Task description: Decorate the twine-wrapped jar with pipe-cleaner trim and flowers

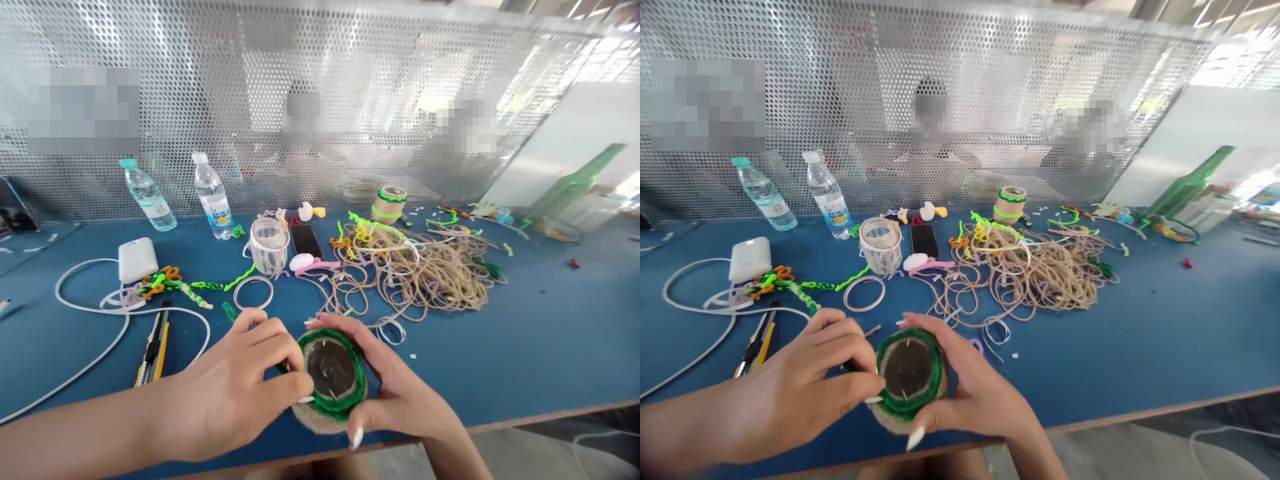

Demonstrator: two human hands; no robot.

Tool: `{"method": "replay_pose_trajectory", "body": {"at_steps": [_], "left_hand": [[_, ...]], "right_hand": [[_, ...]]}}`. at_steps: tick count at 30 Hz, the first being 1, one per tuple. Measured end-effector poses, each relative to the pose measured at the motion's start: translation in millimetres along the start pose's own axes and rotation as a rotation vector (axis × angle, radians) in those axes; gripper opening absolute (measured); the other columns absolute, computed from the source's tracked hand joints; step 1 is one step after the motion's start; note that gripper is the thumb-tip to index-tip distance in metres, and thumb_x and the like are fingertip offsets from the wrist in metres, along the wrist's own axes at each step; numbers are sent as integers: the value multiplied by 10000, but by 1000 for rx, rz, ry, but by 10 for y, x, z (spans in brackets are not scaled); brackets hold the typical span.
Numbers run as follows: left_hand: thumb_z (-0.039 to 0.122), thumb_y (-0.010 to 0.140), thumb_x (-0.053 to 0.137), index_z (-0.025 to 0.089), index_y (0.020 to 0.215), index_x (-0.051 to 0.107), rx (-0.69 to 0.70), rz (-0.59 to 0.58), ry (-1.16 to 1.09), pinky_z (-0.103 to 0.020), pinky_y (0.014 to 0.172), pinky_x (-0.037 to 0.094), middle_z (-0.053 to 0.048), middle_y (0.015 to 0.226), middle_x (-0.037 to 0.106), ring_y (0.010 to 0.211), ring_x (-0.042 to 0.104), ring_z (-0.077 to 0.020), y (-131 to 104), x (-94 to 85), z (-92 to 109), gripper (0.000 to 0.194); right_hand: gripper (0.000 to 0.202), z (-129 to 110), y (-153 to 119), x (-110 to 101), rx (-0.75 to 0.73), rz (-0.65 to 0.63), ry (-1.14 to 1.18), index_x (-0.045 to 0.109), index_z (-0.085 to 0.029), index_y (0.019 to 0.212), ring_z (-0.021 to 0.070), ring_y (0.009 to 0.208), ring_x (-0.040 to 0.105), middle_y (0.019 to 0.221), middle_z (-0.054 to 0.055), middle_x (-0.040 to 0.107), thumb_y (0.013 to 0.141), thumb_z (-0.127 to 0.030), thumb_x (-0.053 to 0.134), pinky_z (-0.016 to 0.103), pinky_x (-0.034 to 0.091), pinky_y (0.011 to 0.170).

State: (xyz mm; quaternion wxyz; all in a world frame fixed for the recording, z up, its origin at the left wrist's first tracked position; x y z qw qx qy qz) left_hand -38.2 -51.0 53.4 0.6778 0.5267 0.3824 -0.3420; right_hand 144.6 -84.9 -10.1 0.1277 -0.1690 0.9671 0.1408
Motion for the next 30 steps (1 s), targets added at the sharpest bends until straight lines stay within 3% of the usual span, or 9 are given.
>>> {"method": "replay_pose_trajectory", "body": {"at_steps": [3,6,9,14,17,20,23,26,30], "left_hand": [[64,892,461,212,870,621,-5,8,9,-330,846,272,15,817,583,729,447,-113,-11,10,1,219],[70,901,459,220,866,626,-9,24,23,-316,818,281,26,810,589,734,453,-103,-29,9,-2,227],[82,907,461,230,867,628,-20,28,31,-311,807,288,38,801,590,732,455,-97,-37,10,-5,226],[108,925,459,228,826,615,-50,7,-2,-303,813,286,50,806,590,740,456,-92,-37,23,-13,220],[82,924,452,220,868,629,-26,9,-15,-312,817,275,45,807,598,748,475,-94,-36,21,-7,231],[98,926,475,231,889,619,-48,-17,-34,-304,845,258,62,816,608,754,489,-84,-45,34,-31,199],[107,931,482,237,892,603,-62,-22,-60,-300,865,248,69,827,617,753,492,-78,-65,53,-58,181],[103,927,493,235,917,594,-44,-18,-85,-300,880,250,67,844,624,774,503,-76,-79,72,-62,167],[103,872,587,198,883,558,-112,16,-177,-232,855,305,77,826,613,755,531,-44,-68,59,-60,100]], "right_hand": [[978,-9,-80,58,-59,93,-107,345,-306,1410,324,1355,358,1459,105,372,581,-446,844,479,333,1102],[573,-75,-187,142,-160,220,-205,510,-334,1251,306,1373,334,1472,64,335,736,-312,760,468,373,1083],[233,-161,-240,174,-251,298,-265,629,-320,1009,286,1371,347,1398,16,418,821,-184,653,470,386,1081],[152,-232,-242,115,-298,339,-404,650,-283,950,280,1279,485,1211,36,600,831,-187,645,529,371,1089],[212,-289,-242,111,-384,289,-521,659,-275,1002,287,1226,540,1159,43,661,796,-260,706,561,335,1104],[310,-352,-228,121,-430,260,-606,640,-280,1099,249,1121,623,1035,14,723,818,-152,663,550,312,1125],[428,-376,-236,157,-475,227,-661,586,-272,1213,220,999,685,968,-2,742,822,-107,644,498,375,1109],[545,-294,-306,197,-492,213,-694,519,-246,1301,208,1057,660,1036,5,728,801,-78,657,425,445,1077],[673,-138,-403,235,-464,173,-751,405,-236,1407,226,1165,595,1183,25,670,801,-58,635,443,433,1088]]}}
Point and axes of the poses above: each hand's wrist, its own y-axis towards the middle knuckle, its own x-axis out of the palm, z = x × y, the point moved 4 cm from there along y, towards the middle knuckle
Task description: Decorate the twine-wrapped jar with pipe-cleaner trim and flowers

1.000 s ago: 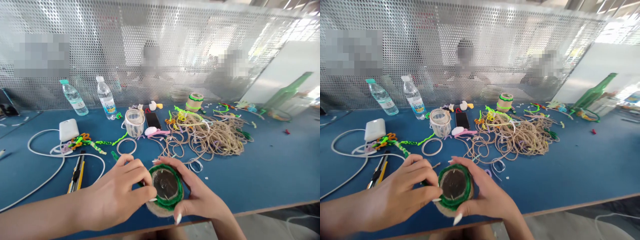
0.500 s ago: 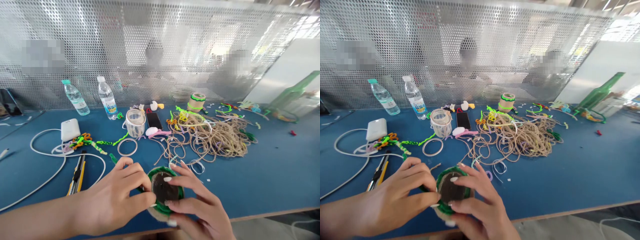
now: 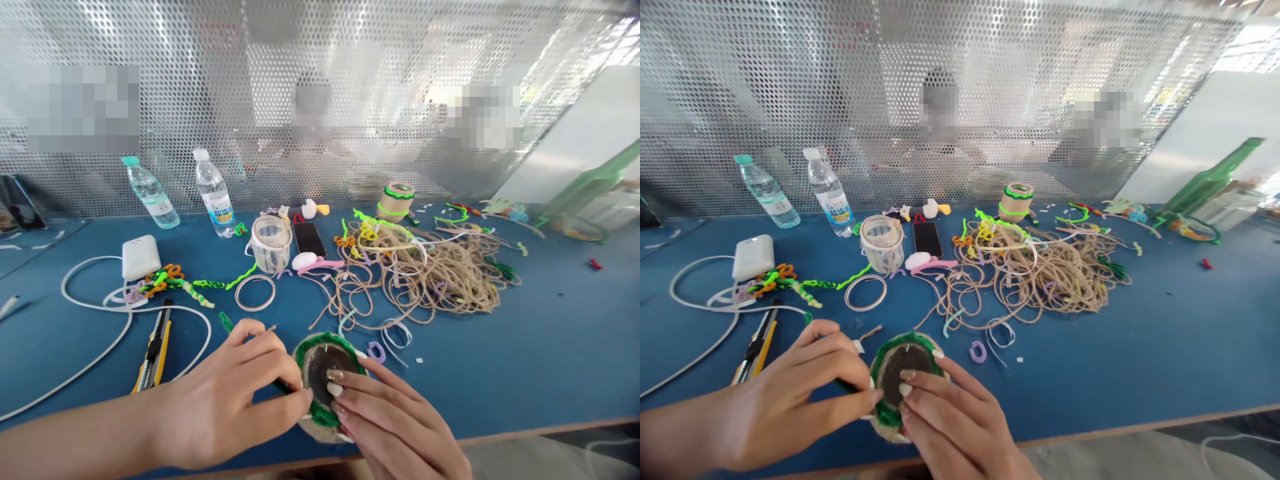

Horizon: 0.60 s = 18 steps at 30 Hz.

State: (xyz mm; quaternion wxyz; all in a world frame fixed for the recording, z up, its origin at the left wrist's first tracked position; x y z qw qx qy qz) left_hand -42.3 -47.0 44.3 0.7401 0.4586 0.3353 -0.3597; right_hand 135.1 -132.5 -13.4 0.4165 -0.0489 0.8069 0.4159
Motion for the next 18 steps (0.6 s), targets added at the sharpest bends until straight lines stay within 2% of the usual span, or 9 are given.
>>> {"method": "replay_pose_trajectory", "body": {"at_steps": [2,4,6,7,10,12,14,16,18], "left_hand": [[113,847,614,183,866,545,-45,25,-21,-191,831,345,71,801,607,751,542,-42,-3,-24,14,99],[123,843,611,192,895,540,-64,17,-7,-169,815,377,66,813,614,780,553,-50,-30,-35,31,111],[150,845,612,215,959,526,-121,-28,9,-160,786,410,68,839,620,803,565,-61,-80,-21,19,157],[178,845,619,228,985,513,-164,-45,14,-158,759,427,69,847,619,805,570,-67,-109,-10,4,182],[265,842,625,244,1012,487,-268,-39,31,-157,665,454,69,841,608,768,585,-79,-172,3,-31,219],[311,866,591,236,1042,482,-265,10,61,-168,636,460,57,857,615,746,593,-84,-172,-29,-21,221],[330,898,555,221,1116,489,-186,30,144,-188,659,467,30,913,638,792,603,-103,-151,-82,13,253],[258,933,510,214,1199,500,-9,7,273,-227,727,464,11,958,657,859,595,-133,-134,-124,67,269],[171,947,476,169,1263,490,130,42,360,-264,761,445,-5,890,664,838,578,-146,-146,-162,88,317]], "right_hand": [[621,3,-7,-16,-5,30,0,424,-231,1392,219,1159,600,1157,24,684,824,-61,610,444,418,1097],[456,-16,32,-61,-8,100,23,532,-227,1291,217,1157,602,1105,25,703,856,-99,589,442,417,1093],[289,-48,81,-89,28,196,38,615,-219,1174,249,1215,555,1165,58,664,888,-201,577,472,403,1089],[288,-61,100,-83,72,246,41,616,-211,1174,273,1256,514,1241,82,611,893,-260,575,488,395,1086],[600,-67,134,26,295,368,46,438,-178,1371,334,1326,413,1425,152,413,846,-411,614,505,397,1066],[768,-49,160,150,440,351,101,315,-164,1430,329,1284,460,1412,175,415,798,-435,656,462,463,1010],[752,-25,191,235,537,320,197,324,-186,1399,289,1181,556,1332,155,499,771,-393,683,392,522,936],[655,4,211,248,597,307,336,373,-225,1329,232,1064,621,1230,106,573,763,-325,686,313,549,861],[612,41,216,218,640,268,503,385,-259,1287,200,1017,631,1171,67,598,756,-299,687,272,545,829]]}}
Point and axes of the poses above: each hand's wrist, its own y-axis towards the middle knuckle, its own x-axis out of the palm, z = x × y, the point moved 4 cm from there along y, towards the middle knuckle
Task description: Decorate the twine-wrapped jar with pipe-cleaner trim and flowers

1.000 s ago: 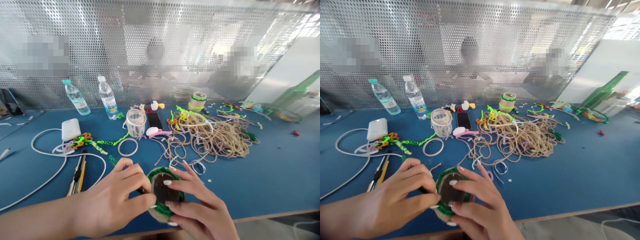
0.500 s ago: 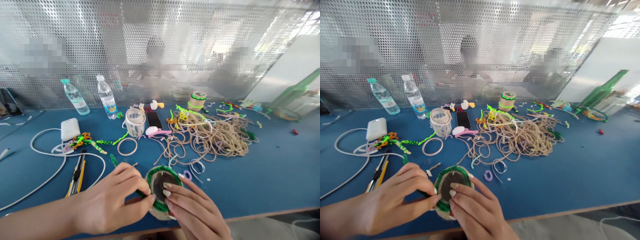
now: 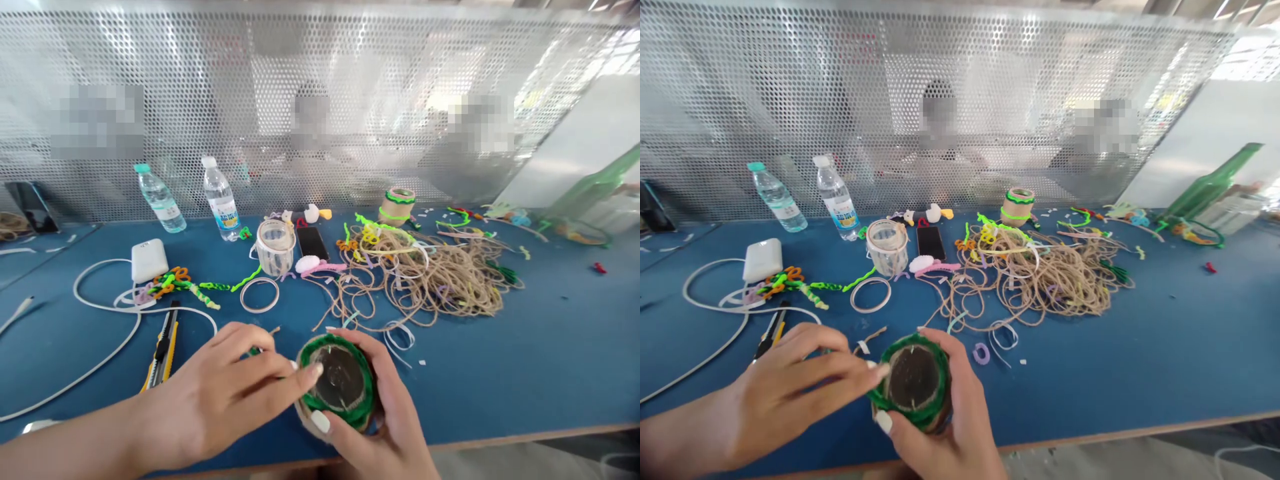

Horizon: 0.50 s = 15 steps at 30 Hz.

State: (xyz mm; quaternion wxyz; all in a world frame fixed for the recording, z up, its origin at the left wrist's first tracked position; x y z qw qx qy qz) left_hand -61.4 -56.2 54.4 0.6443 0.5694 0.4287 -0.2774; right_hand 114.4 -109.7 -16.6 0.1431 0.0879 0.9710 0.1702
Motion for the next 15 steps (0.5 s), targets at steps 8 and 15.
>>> {"method": "replay_pose_trajectory", "body": {"at_steps": [8,15], "left_hand": [[244,987,410,199,1197,523,3,-93,-286,-219,579,393,12,777,606,631,514,-104,-1,78,-9,243],[300,1006,330,263,1086,583,-297,-227,-535,-168,683,447,16,887,596,773,576,-82,66,52,34,269]], "right_hand": [[746,109,124,-127,146,-452,326,384,-289,1310,235,1118,548,1268,67,509,684,-307,790,348,477,936],[779,56,218,-154,119,-539,290,386,-273,1325,221,1097,554,1231,59,534,668,-283,805,343,449,951]]}}
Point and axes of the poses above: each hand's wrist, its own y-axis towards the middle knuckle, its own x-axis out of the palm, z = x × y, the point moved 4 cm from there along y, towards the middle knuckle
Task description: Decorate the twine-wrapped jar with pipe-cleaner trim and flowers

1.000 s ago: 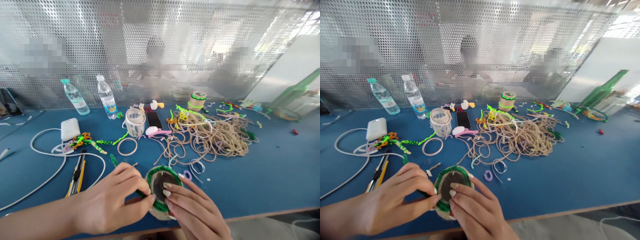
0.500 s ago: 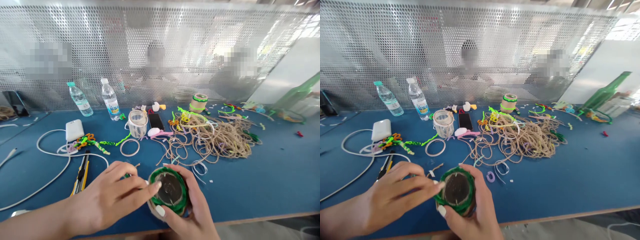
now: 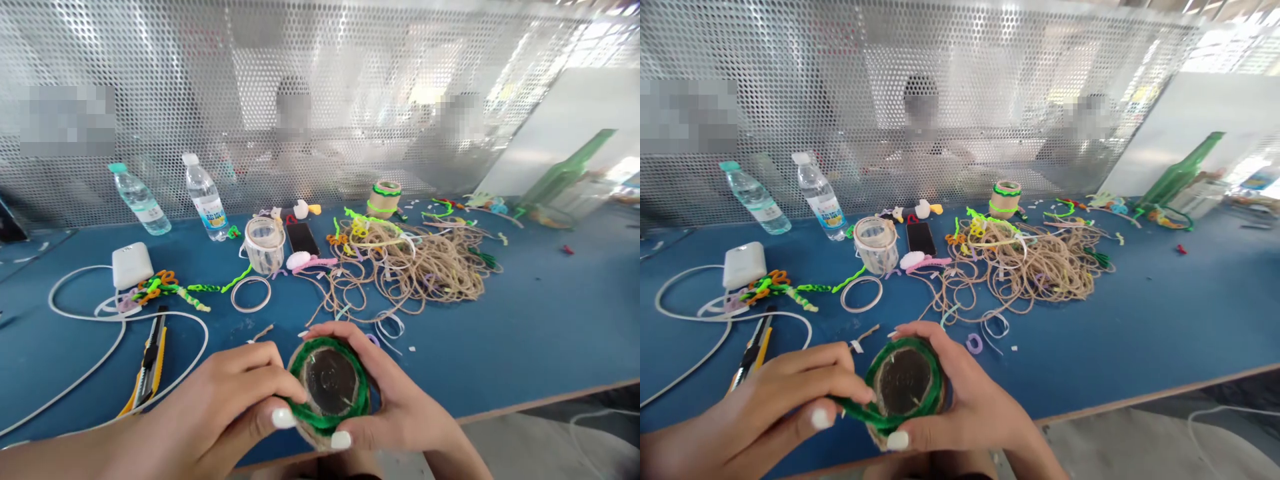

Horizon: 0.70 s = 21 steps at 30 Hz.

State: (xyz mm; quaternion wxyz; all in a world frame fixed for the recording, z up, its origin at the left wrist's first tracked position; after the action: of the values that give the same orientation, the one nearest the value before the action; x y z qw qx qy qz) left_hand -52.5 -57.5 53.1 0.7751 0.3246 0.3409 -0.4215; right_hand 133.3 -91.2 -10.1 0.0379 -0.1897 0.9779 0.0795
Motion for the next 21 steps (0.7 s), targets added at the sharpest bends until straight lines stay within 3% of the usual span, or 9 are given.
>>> {"method": "replay_pose_trajectory", "body": {"at_steps": [5,8,12,17,21], "left_hand": [[187,909,551,235,892,619,-17,156,-11,-174,670,416,21,805,537,761,517,-91,46,70,-11,85],[136,905,541,221,906,608,35,153,3,-186,685,407,7,821,523,790,489,-103,54,77,20,108],[93,910,506,206,911,604,106,126,1,-225,701,384,-6,823,503,798,450,-120,35,67,27,149],[24,876,483,201,909,618,188,73,65,-236,701,386,-25,856,517,810,436,-133,75,47,3,224],[73,889,485,208,896,635,238,32,117,-245,711,409,-33,858,537,826,455,-143,148,-12,21,202]], "right_hand": [[748,-1,-90,62,30,64,31,352,-298,1368,242,1248,466,1367,61,461,734,-311,749,360,390,1041],[678,38,-184,154,78,261,54,337,-307,1375,224,1246,477,1372,56,466,795,-355,684,345,397,1043],[633,49,-257,303,116,481,-30,377,-285,1328,210,1180,540,1297,61,540,781,-324,692,277,474,949],[518,35,-231,383,103,530,-1,396,-241,1294,200,1074,608,1217,82,593,822,-271,607,251,532,842],[568,44,-209,356,34,536,-75,384,-250,1299,211,998,633,1232,93,568,794,-290,639,298,533,860]]}}
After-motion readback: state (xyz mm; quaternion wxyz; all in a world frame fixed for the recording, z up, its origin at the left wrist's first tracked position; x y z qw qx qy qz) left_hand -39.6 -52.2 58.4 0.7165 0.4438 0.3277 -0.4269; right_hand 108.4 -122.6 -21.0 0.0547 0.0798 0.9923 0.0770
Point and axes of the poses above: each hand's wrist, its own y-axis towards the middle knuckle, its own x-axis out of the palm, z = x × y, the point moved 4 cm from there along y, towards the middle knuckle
